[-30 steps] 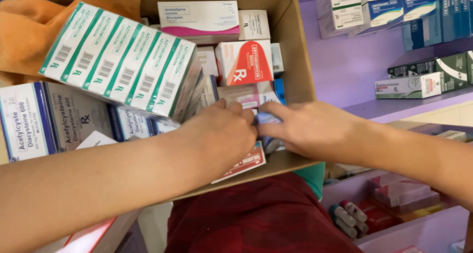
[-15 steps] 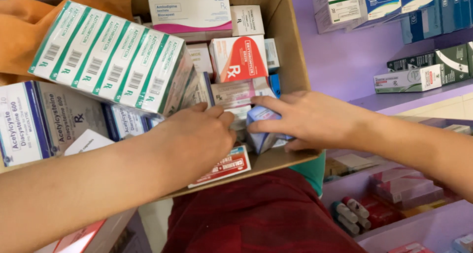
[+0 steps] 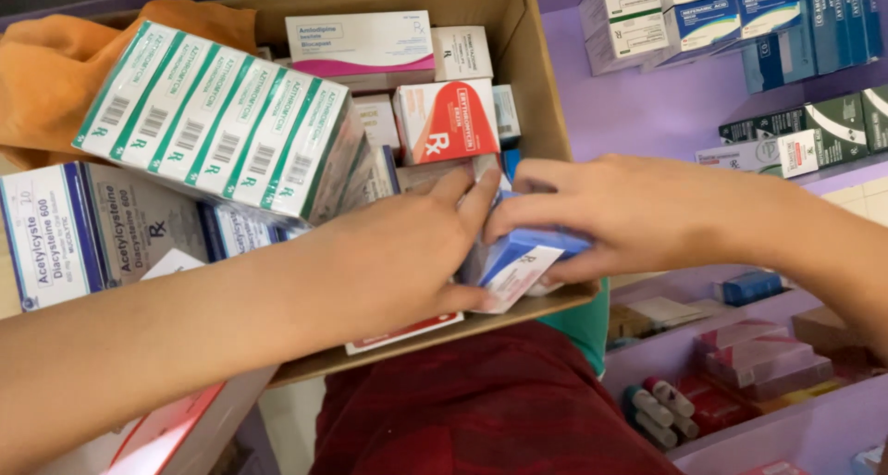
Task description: The person organizes various medicine boxes by taking them from a cardboard box and placing them into a purple drawer. They arrange the boxes neatly in rows within the drawer, handling different types of medication packaging.
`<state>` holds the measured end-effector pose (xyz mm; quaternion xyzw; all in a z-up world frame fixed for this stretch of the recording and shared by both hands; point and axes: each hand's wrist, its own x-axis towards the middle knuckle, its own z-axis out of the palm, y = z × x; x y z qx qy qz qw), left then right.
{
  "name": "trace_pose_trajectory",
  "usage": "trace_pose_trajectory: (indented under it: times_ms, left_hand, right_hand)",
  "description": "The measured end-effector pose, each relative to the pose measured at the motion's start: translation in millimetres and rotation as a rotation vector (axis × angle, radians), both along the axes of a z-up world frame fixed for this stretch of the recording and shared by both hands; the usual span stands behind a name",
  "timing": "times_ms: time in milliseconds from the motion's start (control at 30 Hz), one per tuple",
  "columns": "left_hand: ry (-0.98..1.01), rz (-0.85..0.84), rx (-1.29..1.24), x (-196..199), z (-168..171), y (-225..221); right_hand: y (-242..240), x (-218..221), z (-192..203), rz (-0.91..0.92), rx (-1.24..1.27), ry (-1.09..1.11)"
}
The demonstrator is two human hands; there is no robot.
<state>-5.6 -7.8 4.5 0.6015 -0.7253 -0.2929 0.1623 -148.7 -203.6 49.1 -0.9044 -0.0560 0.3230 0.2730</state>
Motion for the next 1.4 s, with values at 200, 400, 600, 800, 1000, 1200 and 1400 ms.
trace_pose_trajectory:
  times_ms: [200,400,600,800,1000,1200,1400]
  left_hand:
    - [0.596,0.252,0.143,-10.0,14.7,-32.8]
    - [0.885,0.411,0.095,-5.9,16.4,-48.1]
    - [1.256,0.436,0.175,-4.8,28.5,-65.4]
    - [1.34,0.401,0.153,-9.9,45.2,-75.1]
    - [1.184,0.435,0.051,-23.2,42.7,-88.1]
    - [0.989,0.467,0.105,-31.7,52.0,-110.4]
    - [0.602,0.281,-0.224,-50.8,50.6,-173.5]
  right_hand:
    - [-27.2,-10.0,22.3,-0.085,0.153,-0.179]
    - [-41.4,-22.7,21.0,-0.435,0.315,-0.393]
    - [-59.7,-49.4,-11.2,-0.545,0.422,-0.722]
    - [-55.2,-55.3,-0.3,-0.534,0.498,-0.802]
    - [-61.6,-59.4,9.9,-0.704,0.61,-0.614]
    - [-68.8,-82.0,26.1,-0.725,0.682,-0.452]
    - [-97.9,-123.2,55.8,-0.827,0.494,-0.467]
